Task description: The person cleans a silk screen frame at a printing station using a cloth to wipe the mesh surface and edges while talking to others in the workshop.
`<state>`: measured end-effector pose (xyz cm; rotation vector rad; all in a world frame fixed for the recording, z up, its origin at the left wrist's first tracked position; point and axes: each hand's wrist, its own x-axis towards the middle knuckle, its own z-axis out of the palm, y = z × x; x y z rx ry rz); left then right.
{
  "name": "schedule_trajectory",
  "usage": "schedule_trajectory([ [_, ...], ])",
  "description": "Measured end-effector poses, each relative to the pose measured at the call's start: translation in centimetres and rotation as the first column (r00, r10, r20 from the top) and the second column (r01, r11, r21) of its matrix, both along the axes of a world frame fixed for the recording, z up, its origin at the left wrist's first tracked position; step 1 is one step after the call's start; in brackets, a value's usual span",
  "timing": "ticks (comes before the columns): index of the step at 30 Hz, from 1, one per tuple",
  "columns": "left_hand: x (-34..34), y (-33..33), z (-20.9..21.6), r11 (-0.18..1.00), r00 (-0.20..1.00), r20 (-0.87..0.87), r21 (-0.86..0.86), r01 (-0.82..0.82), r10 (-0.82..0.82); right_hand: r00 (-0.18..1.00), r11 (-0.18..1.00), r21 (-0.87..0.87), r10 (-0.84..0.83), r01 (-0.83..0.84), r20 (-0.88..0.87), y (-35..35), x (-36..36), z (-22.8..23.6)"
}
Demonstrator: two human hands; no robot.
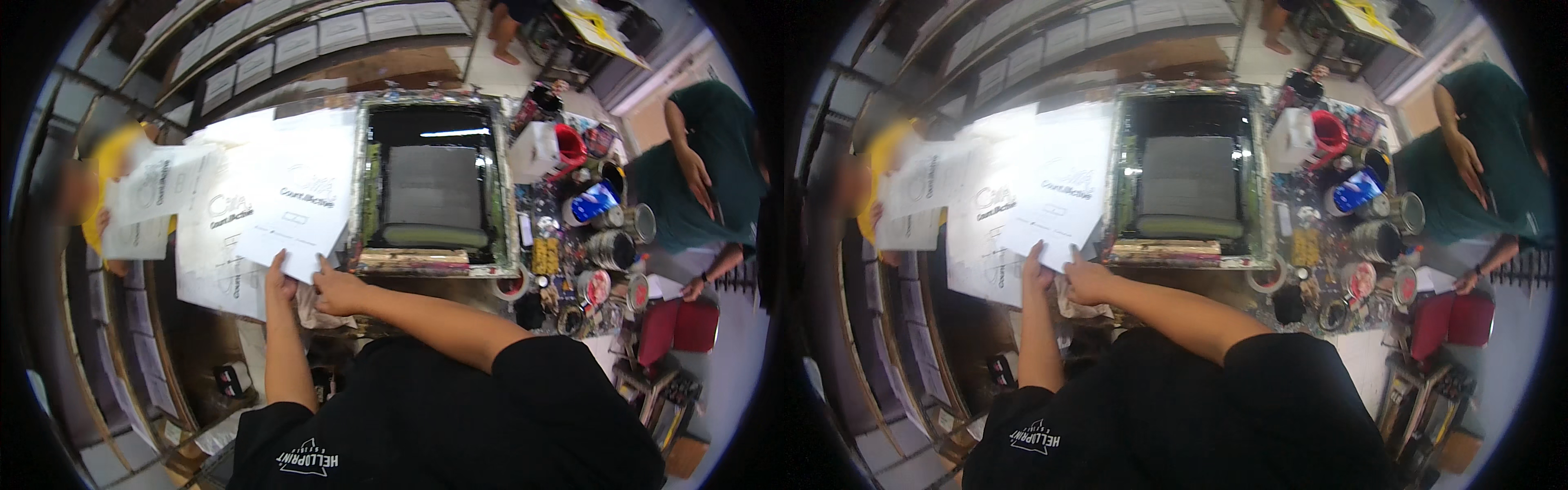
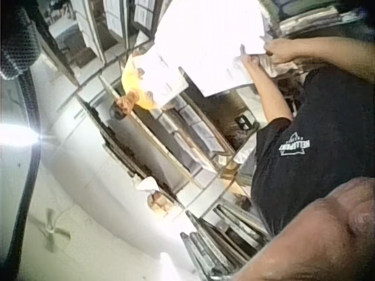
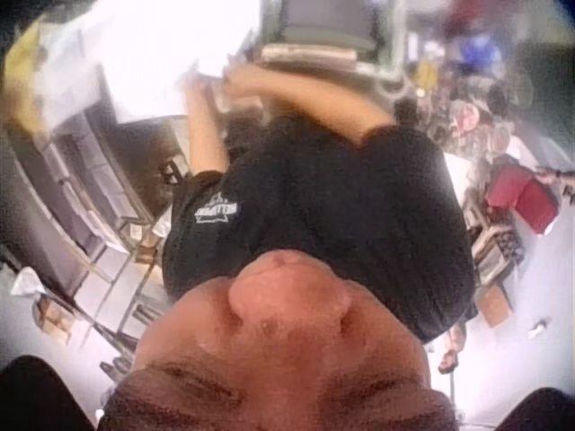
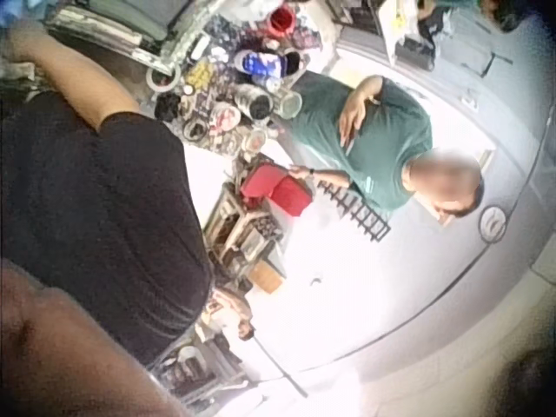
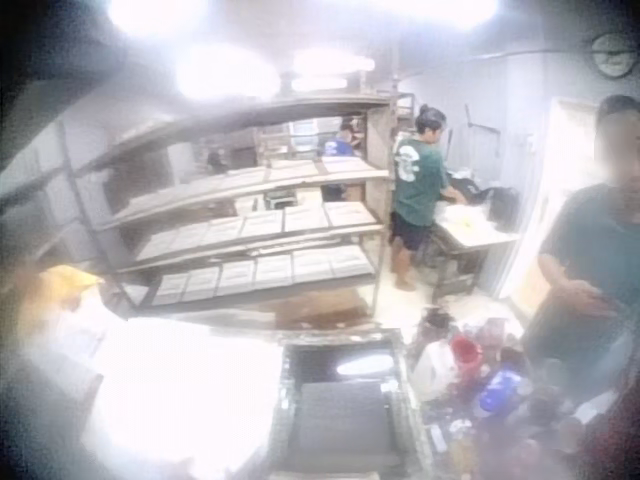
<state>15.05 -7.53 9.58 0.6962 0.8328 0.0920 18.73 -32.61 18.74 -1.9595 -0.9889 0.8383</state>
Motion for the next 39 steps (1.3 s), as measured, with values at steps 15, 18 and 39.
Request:
schedule_trajectory([
  [15, 1.2, -2.5, 0.2, 0.935, 0.991, -0.054, 0.341, -0.101, 0.126, 0.994, 0.996, -0.024, 0.084, -0.086, -0.064, -1.2, 0.5, -0.7],
  [18, 1.3, -2.6, 0.5, 0.923, 0.988, -0.026, 0.361, -0.134, 0.153, 0.995, 0.997, 0.007, 0.075, -0.074, -0.063, -1.5, 0.4, -0.2],
  [39, 1.3, -2.6, 0.0, 0.889, 0.984, -0.059, 0.44, -0.128, 0.17, 0.936, 0.915, -0.267, -0.338, 0.302, -0.099, -30.7, -4.2, 2.3],
])
